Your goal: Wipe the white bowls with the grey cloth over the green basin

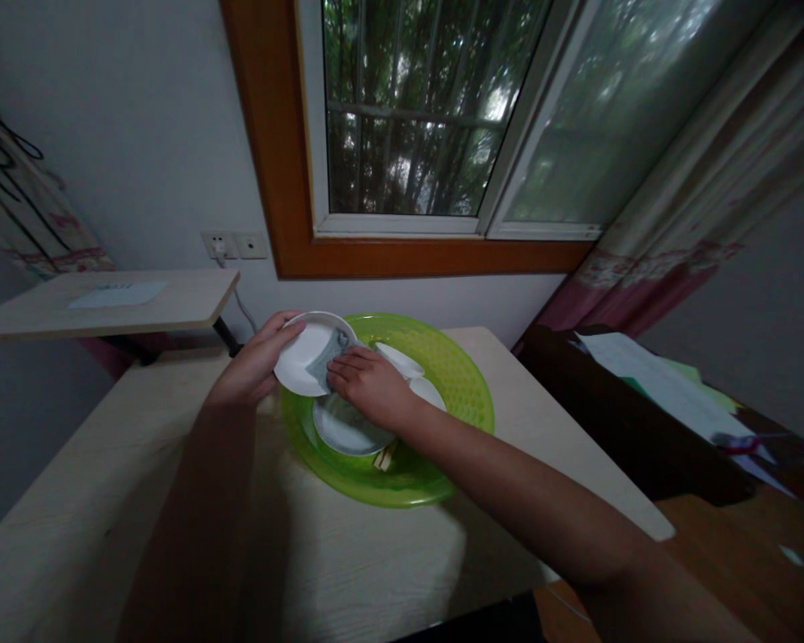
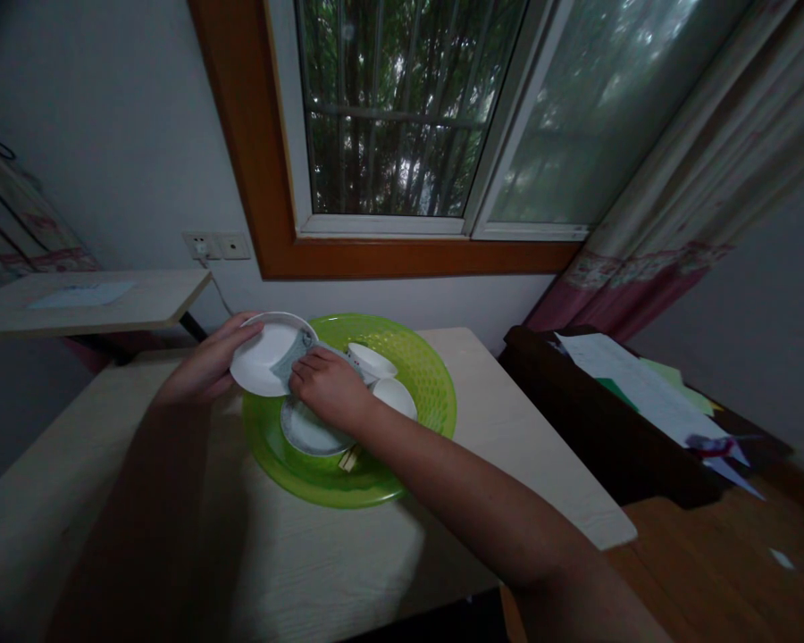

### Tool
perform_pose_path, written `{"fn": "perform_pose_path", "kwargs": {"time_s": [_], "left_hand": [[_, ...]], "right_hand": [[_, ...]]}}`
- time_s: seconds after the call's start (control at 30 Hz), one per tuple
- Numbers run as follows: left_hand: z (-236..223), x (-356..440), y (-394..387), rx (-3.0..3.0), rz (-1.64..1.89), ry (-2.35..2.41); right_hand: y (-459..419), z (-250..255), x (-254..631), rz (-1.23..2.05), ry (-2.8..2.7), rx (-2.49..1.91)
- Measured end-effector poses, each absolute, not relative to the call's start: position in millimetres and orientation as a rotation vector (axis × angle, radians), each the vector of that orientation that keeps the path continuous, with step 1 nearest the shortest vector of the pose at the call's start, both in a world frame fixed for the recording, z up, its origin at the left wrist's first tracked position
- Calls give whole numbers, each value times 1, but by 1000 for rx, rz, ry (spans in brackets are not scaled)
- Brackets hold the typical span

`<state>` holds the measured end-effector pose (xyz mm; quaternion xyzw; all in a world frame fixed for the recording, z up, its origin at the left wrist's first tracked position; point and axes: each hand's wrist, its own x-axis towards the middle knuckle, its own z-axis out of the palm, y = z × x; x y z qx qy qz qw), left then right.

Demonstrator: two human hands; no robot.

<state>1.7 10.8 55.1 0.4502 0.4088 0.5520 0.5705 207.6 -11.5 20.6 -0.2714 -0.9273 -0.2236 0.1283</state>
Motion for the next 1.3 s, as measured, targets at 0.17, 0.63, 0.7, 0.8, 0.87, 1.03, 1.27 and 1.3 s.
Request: {"fn": "perform_pose_path", "kwargs": {"time_s": [0.17, 0.63, 0.7, 0.8, 0.87, 1.03, 1.27, 1.3], "left_hand": [[48, 10, 16, 1036, 1371, 914], [39, 33, 22, 858, 1464, 782], [37, 25, 24, 884, 1433, 797], [37, 8, 25, 927, 1390, 863], [40, -1, 24, 961, 1362, 896], [47, -7, 17, 1051, 1266, 919], [40, 5, 22, 1031, 1346, 914], [39, 7, 22, 1025, 1359, 907]], "right_hand": [[-9, 18, 210, -635, -2671, -808], [-9, 17, 209, -468, -2610, -836], [-8, 17, 210, -461, -2618, -819], [-6, 18, 212, -471, -2641, -784], [-6, 20, 213, -486, -2656, -770], [-7, 24, 209, -514, -2688, -759], [-4, 18, 212, -603, -2694, -798], [-4, 17, 212, -584, -2692, -798]]}}
